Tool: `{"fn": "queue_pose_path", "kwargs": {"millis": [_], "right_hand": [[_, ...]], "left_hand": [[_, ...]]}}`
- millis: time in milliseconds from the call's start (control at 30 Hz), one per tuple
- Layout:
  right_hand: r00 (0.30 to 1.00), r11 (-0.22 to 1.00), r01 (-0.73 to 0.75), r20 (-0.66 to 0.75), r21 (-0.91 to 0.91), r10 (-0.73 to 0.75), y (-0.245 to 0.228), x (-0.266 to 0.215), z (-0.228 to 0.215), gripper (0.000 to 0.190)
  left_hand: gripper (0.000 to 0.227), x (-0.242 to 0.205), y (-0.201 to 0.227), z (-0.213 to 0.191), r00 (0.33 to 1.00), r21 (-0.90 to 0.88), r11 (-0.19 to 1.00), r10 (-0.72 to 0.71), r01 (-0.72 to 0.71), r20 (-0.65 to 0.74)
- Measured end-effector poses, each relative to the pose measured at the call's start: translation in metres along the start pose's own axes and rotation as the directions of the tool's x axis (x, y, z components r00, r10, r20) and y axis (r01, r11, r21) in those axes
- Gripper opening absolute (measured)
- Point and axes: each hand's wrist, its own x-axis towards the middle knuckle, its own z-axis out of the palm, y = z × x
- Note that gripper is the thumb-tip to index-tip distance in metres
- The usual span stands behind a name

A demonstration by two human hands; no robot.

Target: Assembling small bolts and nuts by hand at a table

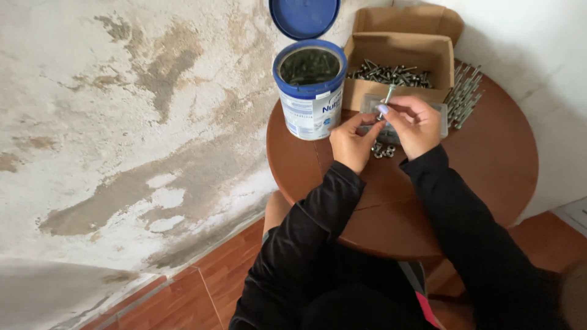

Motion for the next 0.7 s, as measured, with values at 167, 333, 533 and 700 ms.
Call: {"fn": "queue_pose_path", "kwargs": {"millis": [167,333,533,700], "right_hand": [[1.000,1.000,0.017,0.008,0.009,-0.017,0.000,0.000,-0.001,0.022],[0.994,0.995,0.100,0.049,-0.010,-0.099,-0.015,-0.005,0.009,0.016],[0.995,0.996,0.081,0.062,0.041,-0.083,0.006,0.000,0.002,0.016],[0.993,0.997,0.072,0.096,-0.003,-0.071,-0.026,-0.005,0.002,0.019]], "left_hand": [[0.020,0.001,-0.004,0.004,0.999,0.044,0.999,-0.009,0.007,0.033],[0.017,0.001,-0.005,0.003,0.997,0.011,0.999,-0.045,0.044,0.057],[0.022,0.002,-0.020,0.016,0.991,-0.094,0.990,-0.099,0.107,0.087],[0.027,-0.003,-0.021,0.024,0.946,-0.538,0.783,-0.205,0.312,0.250]]}}
